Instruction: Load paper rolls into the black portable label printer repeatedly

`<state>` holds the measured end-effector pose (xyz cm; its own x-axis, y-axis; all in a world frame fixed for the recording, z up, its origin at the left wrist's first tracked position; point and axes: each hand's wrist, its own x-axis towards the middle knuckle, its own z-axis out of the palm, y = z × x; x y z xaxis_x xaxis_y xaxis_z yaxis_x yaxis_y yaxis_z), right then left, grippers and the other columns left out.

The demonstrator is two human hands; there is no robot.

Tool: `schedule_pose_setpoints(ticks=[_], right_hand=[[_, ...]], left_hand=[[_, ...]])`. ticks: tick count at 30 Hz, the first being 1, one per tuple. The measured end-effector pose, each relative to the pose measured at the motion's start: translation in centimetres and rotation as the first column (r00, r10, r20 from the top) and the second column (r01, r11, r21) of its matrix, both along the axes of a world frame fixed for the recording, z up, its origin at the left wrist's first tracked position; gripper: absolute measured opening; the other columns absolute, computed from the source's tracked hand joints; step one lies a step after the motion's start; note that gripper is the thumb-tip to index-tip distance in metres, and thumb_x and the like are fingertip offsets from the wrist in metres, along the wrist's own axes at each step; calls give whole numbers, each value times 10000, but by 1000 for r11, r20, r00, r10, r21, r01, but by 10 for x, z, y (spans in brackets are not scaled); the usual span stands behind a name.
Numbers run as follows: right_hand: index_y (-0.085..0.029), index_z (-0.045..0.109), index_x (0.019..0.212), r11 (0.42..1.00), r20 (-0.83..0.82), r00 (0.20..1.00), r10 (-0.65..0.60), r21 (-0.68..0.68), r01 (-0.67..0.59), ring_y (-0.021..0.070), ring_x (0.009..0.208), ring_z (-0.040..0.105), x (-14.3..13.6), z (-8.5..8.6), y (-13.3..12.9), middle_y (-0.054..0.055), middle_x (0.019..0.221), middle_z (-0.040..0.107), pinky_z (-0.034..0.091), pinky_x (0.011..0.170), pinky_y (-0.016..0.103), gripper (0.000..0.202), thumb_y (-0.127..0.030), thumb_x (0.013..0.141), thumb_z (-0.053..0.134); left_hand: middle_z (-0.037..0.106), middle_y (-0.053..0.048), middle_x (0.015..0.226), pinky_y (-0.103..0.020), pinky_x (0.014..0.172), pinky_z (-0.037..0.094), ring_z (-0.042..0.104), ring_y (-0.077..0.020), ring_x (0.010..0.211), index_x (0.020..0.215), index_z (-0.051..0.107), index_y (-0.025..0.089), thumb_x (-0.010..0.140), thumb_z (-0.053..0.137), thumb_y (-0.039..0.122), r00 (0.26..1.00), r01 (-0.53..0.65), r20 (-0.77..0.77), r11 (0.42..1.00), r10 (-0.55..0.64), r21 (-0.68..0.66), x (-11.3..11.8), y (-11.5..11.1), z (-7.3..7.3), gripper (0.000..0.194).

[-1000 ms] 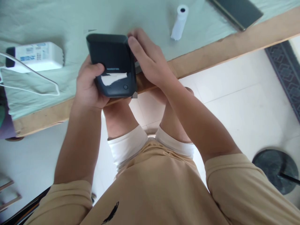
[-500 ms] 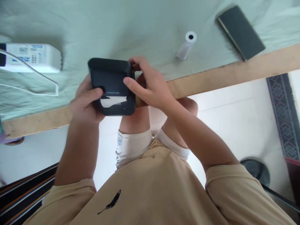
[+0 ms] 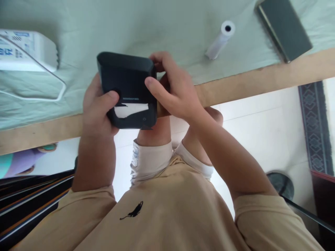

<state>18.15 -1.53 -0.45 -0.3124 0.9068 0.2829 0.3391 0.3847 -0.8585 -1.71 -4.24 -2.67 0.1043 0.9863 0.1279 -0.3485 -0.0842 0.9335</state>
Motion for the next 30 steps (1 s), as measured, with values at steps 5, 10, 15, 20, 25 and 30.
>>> schedule_pose_setpoints(ticks=[5, 10, 15, 20, 25, 30], right_hand=[[-276, 555, 1242, 1000, -73, 997, 28, -12, -29, 187, 725, 600, 1, -4, 2, 16, 995, 673, 488, 706, 372, 545, -724, 935, 516], [-280, 587, 1180, 1000, -55, 999, 1, 31, 1, 210, 780, 611, 0, -4, 1, 18, 994, 697, 496, 769, 385, 473, -684, 946, 515], [-192, 612, 1173, 997, -69, 997, -24, 68, 28, 185, 815, 614, -1, -3, 1, 42, 992, 722, 489, 792, 343, 387, -522, 986, 533], [-276, 607, 1123, 998, 1, 999, -44, 35, 44, 188, 891, 653, -1, 3, 0, -10, 969, 716, 511, 831, 327, 271, -482, 973, 518], [-287, 616, 1077, 998, -23, 998, -55, 11, 56, 191, 853, 621, -2, 8, -3, -10, 898, 685, 516, 806, 335, 235, -476, 970, 525], [-265, 626, 1075, 997, -102, 992, -75, -4, 75, 175, 819, 596, -5, 1, -3, -8, 863, 666, 513, 740, 311, 327, -555, 931, 579]], left_hand=[[728, -24, 1099, -406, 985, 542, 674, -265, 1114, 1140, 720, 288, 883, 746, 403, 1000, 29, 11, 999, -28, -45, 3, -4, 10, 283], [741, -18, 1035, -365, 890, 562, 688, -233, 1022, 1130, 703, 230, 902, 722, 390, 995, 49, 93, 998, -47, -27, 5, -3, 11, 279], [760, -14, 1014, -362, 840, 600, 710, -251, 1012, 1077, 696, 239, 886, 727, 336, 992, 83, 96, 996, -78, -42, 8, -3, 12, 216], [767, -5, 980, -387, 819, 622, 725, -269, 1014, 1014, 685, 246, 884, 718, 319, 992, 56, 115, 997, -50, -57, 12, -6, 17, 153], [767, -1, 968, -375, 816, 624, 727, -263, 1010, 999, 685, 249, 893, 698, 285, 994, 63, 95, 995, -56, -72, 11, -6, 18, 112], [760, -26, 957, -356, 831, 615, 744, -260, 997, 1018, 697, 236, 885, 737, 392, 993, 57, 106, 998, -54, -30, 10, -1, 9, 209]])
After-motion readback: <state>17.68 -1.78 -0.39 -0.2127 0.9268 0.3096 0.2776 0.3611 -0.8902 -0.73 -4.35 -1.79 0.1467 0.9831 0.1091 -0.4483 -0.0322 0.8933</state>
